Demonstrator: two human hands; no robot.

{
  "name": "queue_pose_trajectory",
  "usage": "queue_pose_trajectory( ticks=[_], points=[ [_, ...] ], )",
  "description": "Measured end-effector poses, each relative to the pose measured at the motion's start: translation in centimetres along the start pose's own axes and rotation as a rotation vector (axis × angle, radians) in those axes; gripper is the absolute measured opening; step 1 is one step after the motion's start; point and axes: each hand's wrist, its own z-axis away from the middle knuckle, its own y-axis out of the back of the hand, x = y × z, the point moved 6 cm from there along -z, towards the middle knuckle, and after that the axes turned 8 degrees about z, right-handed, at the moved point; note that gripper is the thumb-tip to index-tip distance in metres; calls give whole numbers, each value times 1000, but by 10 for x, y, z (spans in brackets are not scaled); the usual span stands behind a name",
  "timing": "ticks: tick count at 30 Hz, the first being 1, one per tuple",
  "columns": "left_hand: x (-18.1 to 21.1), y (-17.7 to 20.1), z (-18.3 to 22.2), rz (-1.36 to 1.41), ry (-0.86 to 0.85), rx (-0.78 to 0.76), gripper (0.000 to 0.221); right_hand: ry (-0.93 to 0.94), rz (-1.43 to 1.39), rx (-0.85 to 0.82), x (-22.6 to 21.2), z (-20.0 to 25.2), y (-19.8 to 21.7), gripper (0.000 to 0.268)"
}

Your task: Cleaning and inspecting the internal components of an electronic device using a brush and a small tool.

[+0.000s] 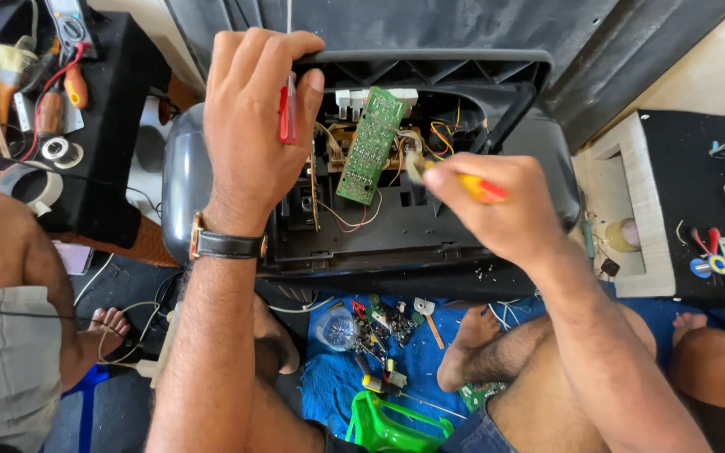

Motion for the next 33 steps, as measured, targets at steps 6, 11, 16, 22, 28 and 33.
queue_pose_trajectory(
  ticks=[6, 11, 16, 22, 28, 33],
  points=[
    [-1, 0, 0, -4, 5, 1, 23, -280, -294, -228, 11, 3, -12, 23],
    [0, -1, -1, -2, -4, 7, 22, -138, 42, -218, 6, -1, -15, 28],
    [0, 1, -1, 8, -4, 5, 23, -130, -226, -144, 9, 4, -3, 36],
    [2, 1, -1, 8, -4, 1, 23, -151, -332, -228, 28, 7, -13, 40],
    [1, 1, 0, 14, -1, -9, 24, -353, -457, -208, 40, 5, -22, 45],
    [-4, 0, 2, -31, 6, 4, 23, -151, 554, -86, 5, 3, 11, 54]
  ],
)
